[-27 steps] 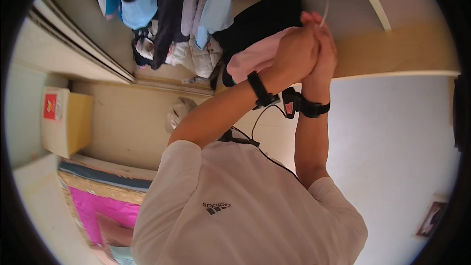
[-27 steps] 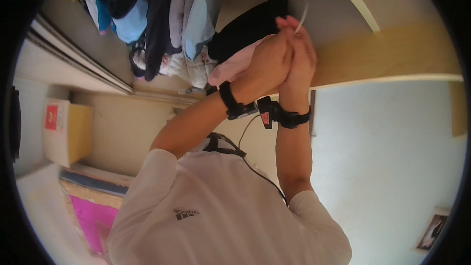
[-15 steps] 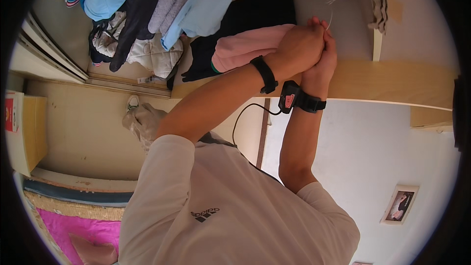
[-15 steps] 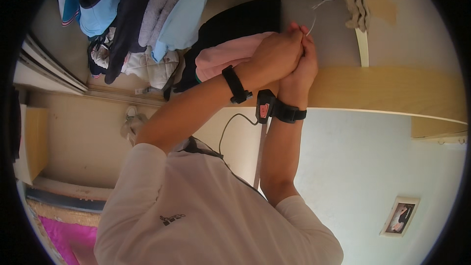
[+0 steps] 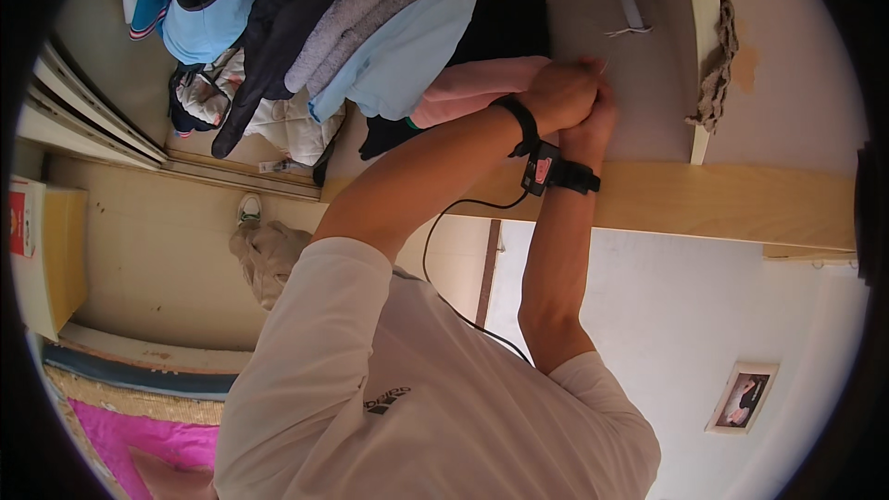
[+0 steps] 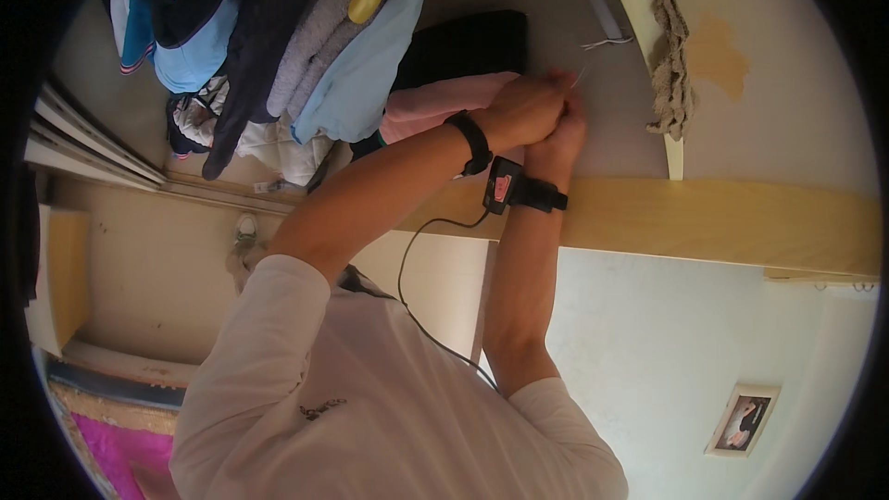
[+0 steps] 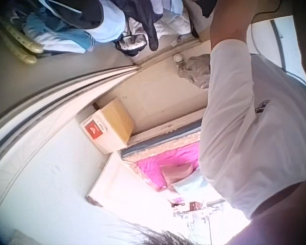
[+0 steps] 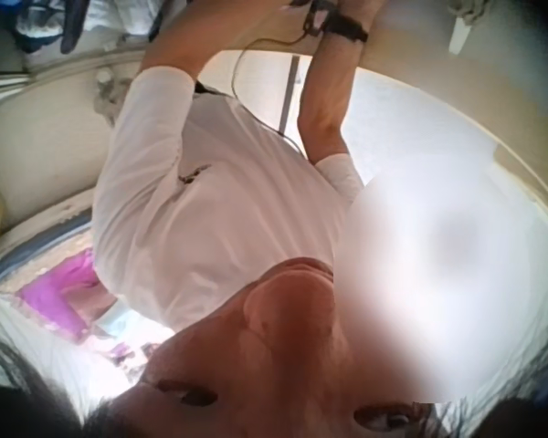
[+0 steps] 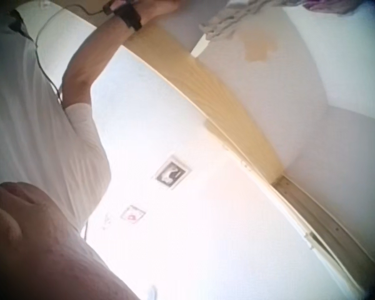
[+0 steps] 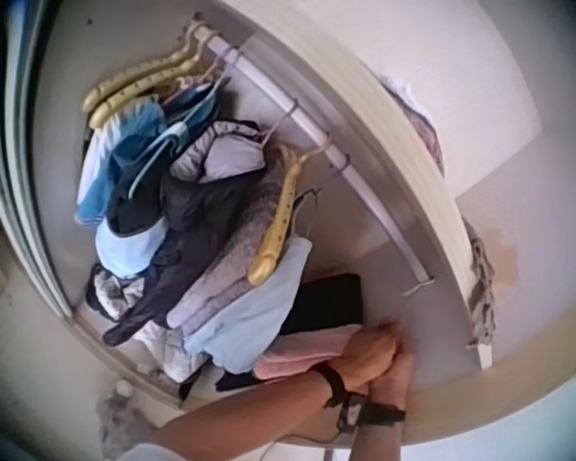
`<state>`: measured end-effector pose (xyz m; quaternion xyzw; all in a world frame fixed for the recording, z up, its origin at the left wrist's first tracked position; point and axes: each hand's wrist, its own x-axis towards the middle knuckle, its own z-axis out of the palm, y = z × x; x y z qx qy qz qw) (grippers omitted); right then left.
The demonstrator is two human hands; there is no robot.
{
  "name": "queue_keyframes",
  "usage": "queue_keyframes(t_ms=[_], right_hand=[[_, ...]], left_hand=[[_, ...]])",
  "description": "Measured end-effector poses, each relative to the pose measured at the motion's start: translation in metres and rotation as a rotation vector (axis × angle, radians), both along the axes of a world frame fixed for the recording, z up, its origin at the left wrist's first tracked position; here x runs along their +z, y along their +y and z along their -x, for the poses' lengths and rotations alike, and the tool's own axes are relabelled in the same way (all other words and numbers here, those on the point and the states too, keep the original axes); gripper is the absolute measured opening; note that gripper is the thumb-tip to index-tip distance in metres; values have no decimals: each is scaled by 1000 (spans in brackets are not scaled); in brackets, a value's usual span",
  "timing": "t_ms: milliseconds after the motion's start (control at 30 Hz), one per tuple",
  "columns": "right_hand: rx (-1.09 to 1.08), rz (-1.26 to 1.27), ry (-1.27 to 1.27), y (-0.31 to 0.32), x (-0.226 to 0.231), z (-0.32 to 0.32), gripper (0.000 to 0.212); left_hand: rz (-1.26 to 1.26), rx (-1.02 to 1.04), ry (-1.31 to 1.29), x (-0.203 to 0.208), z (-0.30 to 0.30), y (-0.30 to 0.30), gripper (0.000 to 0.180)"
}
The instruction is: The person picks up clothing items from a bed, folds or arranges them by hand, and places them onto hangers before hanging them in a closet.
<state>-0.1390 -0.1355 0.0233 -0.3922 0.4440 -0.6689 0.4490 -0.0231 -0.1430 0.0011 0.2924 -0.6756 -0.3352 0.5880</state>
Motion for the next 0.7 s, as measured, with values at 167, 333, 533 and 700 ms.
queue_keyframes(t_ms=[167, 333, 533, 700], right_hand=[[-142, -215, 48, 11, -11, -30, 36], [-307, -18, 415, 65, -7, -16, 33], [-198, 170, 585, 182, 33, -80, 38], [-618, 187, 852, 333, 80, -100, 41]], left_hand=[[-51, -5, -72, -35, 2, -5, 25], [-359, -388, 18, -25, 17, 6, 30], [45, -208, 19, -76, 5, -37, 20], [261, -53, 40, -87, -13, 14, 23]])
